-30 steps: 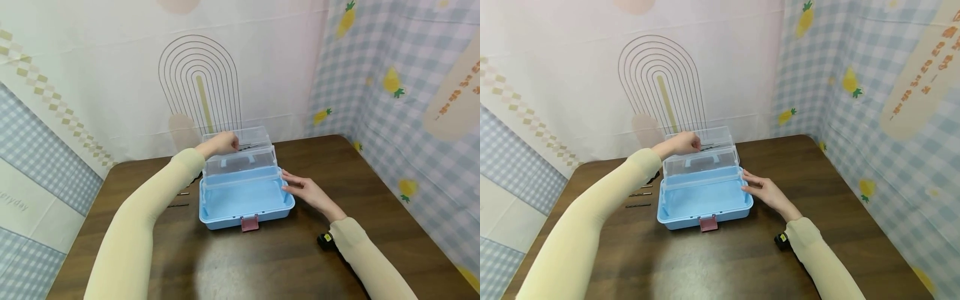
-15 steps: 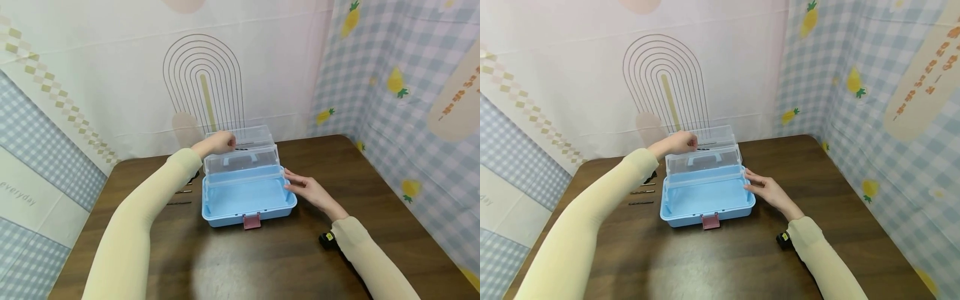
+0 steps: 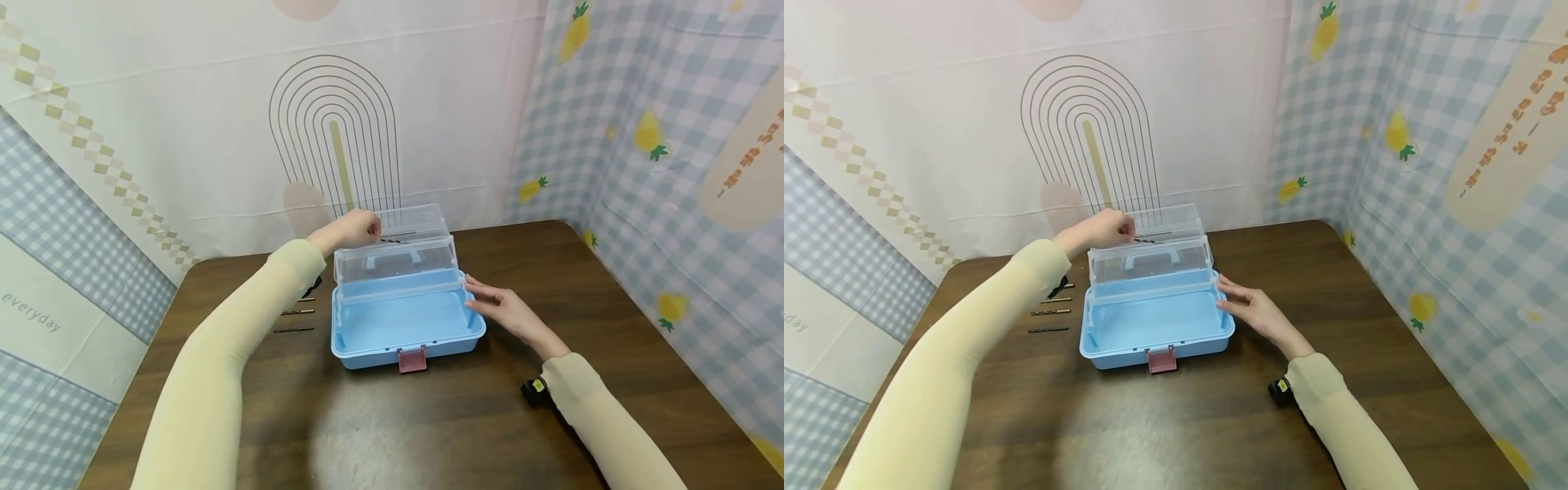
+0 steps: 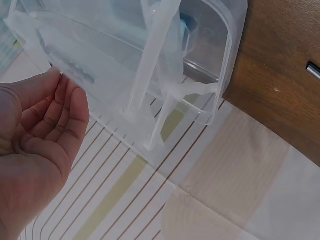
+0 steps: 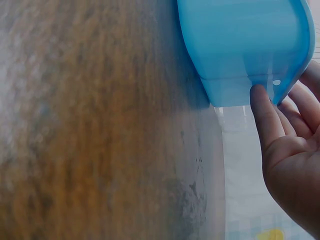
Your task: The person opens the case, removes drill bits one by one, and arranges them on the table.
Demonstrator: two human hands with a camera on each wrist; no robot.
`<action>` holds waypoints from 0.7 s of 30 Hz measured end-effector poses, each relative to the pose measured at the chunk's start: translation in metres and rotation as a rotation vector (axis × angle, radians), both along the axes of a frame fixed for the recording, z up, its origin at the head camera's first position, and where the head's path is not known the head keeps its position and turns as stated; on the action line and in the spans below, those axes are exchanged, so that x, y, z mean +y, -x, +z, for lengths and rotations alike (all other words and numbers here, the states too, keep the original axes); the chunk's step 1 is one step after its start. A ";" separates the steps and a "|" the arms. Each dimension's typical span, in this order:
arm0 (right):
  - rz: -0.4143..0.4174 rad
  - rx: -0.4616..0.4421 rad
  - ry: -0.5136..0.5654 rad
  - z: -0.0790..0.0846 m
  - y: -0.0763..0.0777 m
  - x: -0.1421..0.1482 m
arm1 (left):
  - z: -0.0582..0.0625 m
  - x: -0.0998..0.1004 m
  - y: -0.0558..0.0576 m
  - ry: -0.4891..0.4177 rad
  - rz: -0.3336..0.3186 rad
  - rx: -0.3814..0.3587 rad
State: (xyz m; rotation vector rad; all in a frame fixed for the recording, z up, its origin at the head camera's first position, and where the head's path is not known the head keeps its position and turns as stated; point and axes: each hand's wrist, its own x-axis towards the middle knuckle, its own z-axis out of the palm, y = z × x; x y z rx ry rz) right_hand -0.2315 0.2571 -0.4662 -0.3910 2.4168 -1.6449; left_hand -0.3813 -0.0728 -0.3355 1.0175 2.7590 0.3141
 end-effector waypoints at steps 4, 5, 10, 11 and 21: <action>0.000 0.006 -0.007 -0.001 0.000 0.000 | 0.006 -0.001 -0.001 -0.016 0.002 0.006; -0.001 0.008 -0.009 -0.001 0.000 0.000 | 0.007 -0.001 -0.001 -0.025 0.004 0.007; 0.001 0.017 -0.014 -0.002 0.001 0.001 | 0.013 -0.002 -0.002 -0.081 0.006 0.024; 0.000 0.019 -0.015 -0.002 0.001 0.001 | 0.015 -0.002 -0.002 -0.092 0.002 0.028; -0.003 -0.001 0.004 -0.003 0.001 0.000 | 0.034 -0.005 -0.001 -0.178 0.024 0.027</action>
